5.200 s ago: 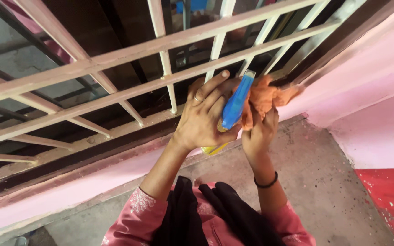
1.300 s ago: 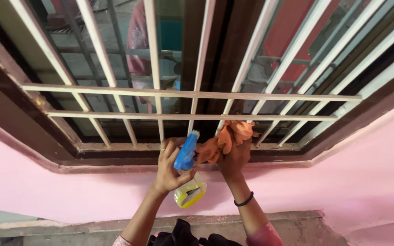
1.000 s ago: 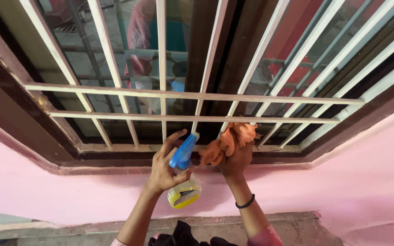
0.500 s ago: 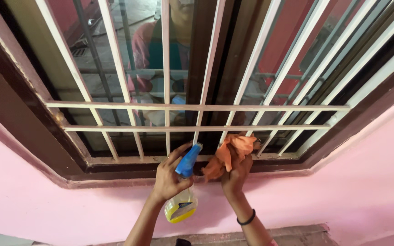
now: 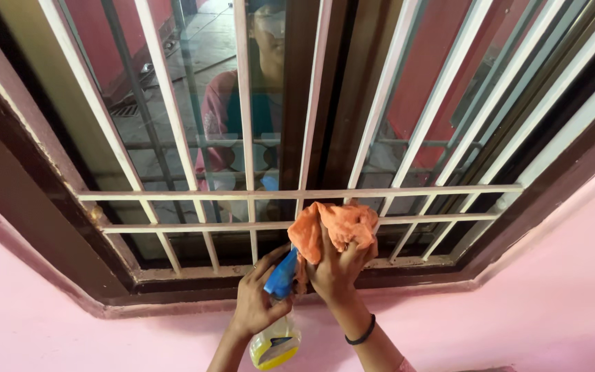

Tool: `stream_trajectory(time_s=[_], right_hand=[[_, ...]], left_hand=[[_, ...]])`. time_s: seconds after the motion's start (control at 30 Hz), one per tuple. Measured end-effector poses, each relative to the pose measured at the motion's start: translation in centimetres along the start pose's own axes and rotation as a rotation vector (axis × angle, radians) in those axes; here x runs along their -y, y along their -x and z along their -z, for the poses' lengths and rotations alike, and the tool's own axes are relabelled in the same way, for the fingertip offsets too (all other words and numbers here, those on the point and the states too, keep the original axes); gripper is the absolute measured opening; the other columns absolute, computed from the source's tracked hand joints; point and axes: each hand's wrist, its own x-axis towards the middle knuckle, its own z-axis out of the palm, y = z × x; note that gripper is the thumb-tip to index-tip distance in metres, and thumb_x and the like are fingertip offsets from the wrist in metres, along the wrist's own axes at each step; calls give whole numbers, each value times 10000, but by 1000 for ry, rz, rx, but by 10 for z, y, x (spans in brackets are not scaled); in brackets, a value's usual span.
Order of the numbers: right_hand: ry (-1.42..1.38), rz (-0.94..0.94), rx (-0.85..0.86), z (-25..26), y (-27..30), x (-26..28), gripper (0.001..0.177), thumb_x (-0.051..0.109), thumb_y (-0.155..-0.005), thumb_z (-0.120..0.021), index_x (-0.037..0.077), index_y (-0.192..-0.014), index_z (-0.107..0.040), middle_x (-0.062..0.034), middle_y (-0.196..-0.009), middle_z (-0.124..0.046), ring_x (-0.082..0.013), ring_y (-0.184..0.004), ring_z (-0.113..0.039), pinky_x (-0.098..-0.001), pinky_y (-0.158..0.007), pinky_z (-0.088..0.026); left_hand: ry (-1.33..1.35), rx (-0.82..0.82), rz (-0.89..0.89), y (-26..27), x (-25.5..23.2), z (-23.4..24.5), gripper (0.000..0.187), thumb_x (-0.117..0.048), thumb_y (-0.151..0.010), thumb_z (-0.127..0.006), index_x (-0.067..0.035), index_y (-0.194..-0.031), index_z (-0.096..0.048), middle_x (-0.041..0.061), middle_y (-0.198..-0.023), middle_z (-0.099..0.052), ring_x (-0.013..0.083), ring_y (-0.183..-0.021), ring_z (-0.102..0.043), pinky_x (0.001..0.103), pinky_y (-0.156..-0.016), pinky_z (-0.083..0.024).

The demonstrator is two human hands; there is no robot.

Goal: The person cleans a metal window grille by spraying a cleaning solution from a bottle and wiping the bars with an orange cloth. The person systematically moves along the grille, spraying and wiping different sections.

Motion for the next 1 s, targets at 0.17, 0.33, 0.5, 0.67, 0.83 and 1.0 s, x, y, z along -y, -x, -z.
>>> stream_trajectory(time_s=[0.17, 0.33, 0.5, 0.67, 0.83, 1.0], right_hand=[[-11, -4, -26, 4, -14, -11, 409, 258, -929, -754, 59, -1283, -708, -148, -1322, -568, -346, -1300, -505, -515, -1098, -318], [-13, -19, -60, 2, -14, -12, 303, 229, -930, -770, 72, -1189, -767, -107, -1285, -604, -314, -1272, -509, -494, -1081, -329], [13, 12, -103, 10, -21, -7, 230, 233, -909, -793, 86, -1085, -794, -48, -1170, -647, -282, -1205, -544, -498, -1067, -330], [-8, 111, -58, 21, -36, -1, 281, 287, -870, -822, 61, -1033, -785, -90, -1126, -644, -360, -1145, -558, -514, -1044, -337], [-139, 112, 31, 11, -38, 3, 263, 189, -806, -806, 59, -1029, -758, -135, -1136, -651, -382, -1154, -571, -552, -1053, -392], [-208, 159, 98, 8, -14, -18, 293, 164, -774, -794, 74, -1047, -741, -133, -1158, -684, -392, -1189, -589, -573, -1120, -372]], left_hand=[[-34, -9, -5, 2, 4, -2, 482, -256, -634, -716, -60, -1074, -704, 153, -1437, -612, 385, -1131, -688, 440, -919, -560], [-74, -26, -22, 1, 3, -6, 455, -266, -636, -717, -60, -1041, -695, 165, -1402, -618, 394, -1118, -680, 452, -909, -552], [-82, -12, -11, -1, 0, -5, 459, -270, -624, -720, -53, -1028, -695, 182, -1386, -617, 404, -1098, -668, 458, -888, -553], [-126, -30, -39, -1, 2, -10, 494, -262, -606, -721, -46, -1049, -695, 184, -1355, -619, 401, -1085, -665, 456, -879, -551], [-121, -35, -23, 0, 4, -12, 496, -260, -625, -723, -45, -1071, -697, 178, -1342, -637, 386, -1100, -675, 450, -898, -553], [-100, -32, 35, 1, 2, -10, 537, -267, -626, -721, -38, -1112, -699, 181, -1331, -647, 385, -1136, -674, 453, -910, -550]])
